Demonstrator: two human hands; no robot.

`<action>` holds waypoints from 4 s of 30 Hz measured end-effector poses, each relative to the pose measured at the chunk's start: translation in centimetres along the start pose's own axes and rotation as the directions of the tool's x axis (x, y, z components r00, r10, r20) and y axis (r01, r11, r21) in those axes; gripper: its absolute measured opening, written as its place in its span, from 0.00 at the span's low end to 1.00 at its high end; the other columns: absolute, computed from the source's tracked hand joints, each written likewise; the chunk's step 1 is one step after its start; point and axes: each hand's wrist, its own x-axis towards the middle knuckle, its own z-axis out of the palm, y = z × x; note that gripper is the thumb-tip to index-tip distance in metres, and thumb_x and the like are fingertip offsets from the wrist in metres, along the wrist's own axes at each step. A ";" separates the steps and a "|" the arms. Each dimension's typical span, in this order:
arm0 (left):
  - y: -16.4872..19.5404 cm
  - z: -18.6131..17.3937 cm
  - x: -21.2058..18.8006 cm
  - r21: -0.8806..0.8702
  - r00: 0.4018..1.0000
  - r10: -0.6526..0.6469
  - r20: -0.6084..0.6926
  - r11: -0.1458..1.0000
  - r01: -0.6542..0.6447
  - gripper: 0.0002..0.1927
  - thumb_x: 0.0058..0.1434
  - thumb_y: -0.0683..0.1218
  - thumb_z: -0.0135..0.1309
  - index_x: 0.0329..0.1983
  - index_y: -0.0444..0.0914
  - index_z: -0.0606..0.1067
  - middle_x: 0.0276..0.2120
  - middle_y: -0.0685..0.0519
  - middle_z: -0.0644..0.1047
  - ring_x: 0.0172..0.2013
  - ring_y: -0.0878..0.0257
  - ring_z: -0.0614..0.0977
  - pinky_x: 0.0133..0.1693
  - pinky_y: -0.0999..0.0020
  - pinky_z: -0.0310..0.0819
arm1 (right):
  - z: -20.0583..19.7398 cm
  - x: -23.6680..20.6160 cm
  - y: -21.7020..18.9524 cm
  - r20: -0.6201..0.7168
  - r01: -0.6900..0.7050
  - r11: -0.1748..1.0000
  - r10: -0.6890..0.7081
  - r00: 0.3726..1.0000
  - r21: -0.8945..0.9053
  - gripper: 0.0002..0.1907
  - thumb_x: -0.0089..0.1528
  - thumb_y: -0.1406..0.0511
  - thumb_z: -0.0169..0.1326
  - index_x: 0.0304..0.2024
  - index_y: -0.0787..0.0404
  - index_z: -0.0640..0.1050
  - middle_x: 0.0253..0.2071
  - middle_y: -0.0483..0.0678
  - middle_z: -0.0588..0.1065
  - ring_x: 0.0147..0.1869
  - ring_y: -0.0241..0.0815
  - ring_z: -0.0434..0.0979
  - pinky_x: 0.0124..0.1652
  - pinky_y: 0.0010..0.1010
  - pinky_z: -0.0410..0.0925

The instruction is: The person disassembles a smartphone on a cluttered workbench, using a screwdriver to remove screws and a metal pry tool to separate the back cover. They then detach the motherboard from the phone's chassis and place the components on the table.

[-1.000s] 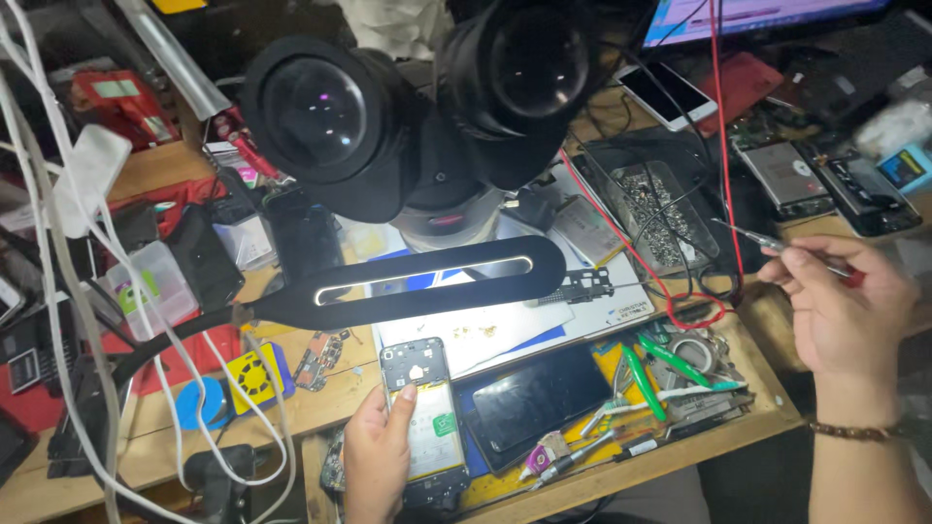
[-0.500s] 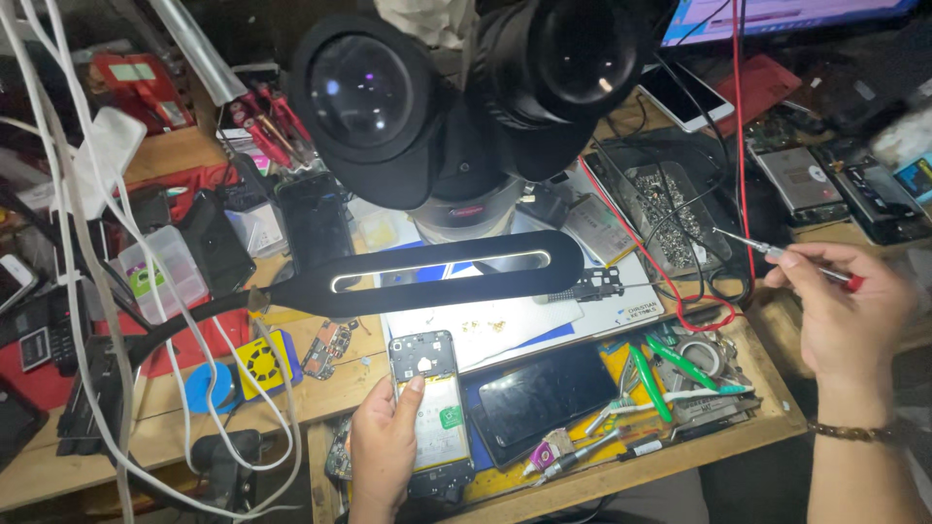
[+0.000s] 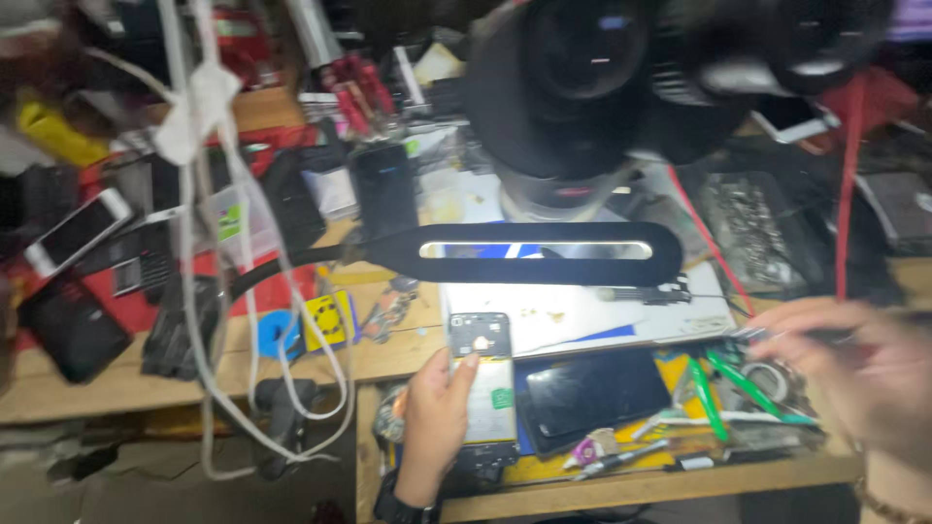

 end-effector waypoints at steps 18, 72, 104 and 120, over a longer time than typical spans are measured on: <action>1.9 -0.7 -0.3 0.184 0.998 0.057 -0.015 0.981 -0.054 0.13 0.66 0.49 0.53 0.43 0.34 0.78 0.32 0.52 0.83 0.33 0.70 0.79 0.39 0.70 0.75 | 20.8 7.4 -6.6 0.523 0.529 0.802 -0.336 0.784 -0.278 0.08 0.57 0.71 0.61 0.37 0.64 0.76 0.36 0.51 0.78 0.39 0.50 0.81 0.38 0.34 0.73; 1.4 0.1 -0.3 0.069 0.999 0.050 0.014 0.996 -0.051 0.13 0.67 0.47 0.53 0.46 0.32 0.79 0.32 0.55 0.82 0.31 0.73 0.76 0.36 0.73 0.72 | 19.8 9.4 -7.9 0.746 0.482 0.731 0.056 0.664 -0.484 0.18 0.62 0.65 0.54 0.55 0.54 0.74 0.38 0.49 0.79 0.36 0.47 0.82 0.35 0.34 0.74; 0.1 1.3 0.0 -0.099 0.999 -0.038 0.037 0.994 0.041 0.15 0.67 0.44 0.50 0.50 0.30 0.77 0.43 0.49 0.84 0.40 0.67 0.82 0.44 0.72 0.75 | -10.3 0.3 10.8 -0.466 -0.028 0.999 0.044 0.884 0.041 0.05 0.72 0.78 0.57 0.47 0.71 0.73 0.44 0.55 0.78 0.44 0.39 0.81 0.50 0.26 0.75; 1.2 0.5 -0.1 0.041 1.000 0.017 -0.001 0.999 -0.017 0.13 0.66 0.44 0.52 0.47 0.31 0.78 0.36 0.52 0.84 0.34 0.71 0.80 0.38 0.74 0.75 | -0.8 -4.1 7.0 -0.112 -0.319 0.806 0.305 0.946 -0.498 0.07 0.57 0.70 0.64 0.38 0.63 0.84 0.44 0.44 0.84 0.43 0.35 0.80 0.40 0.30 0.70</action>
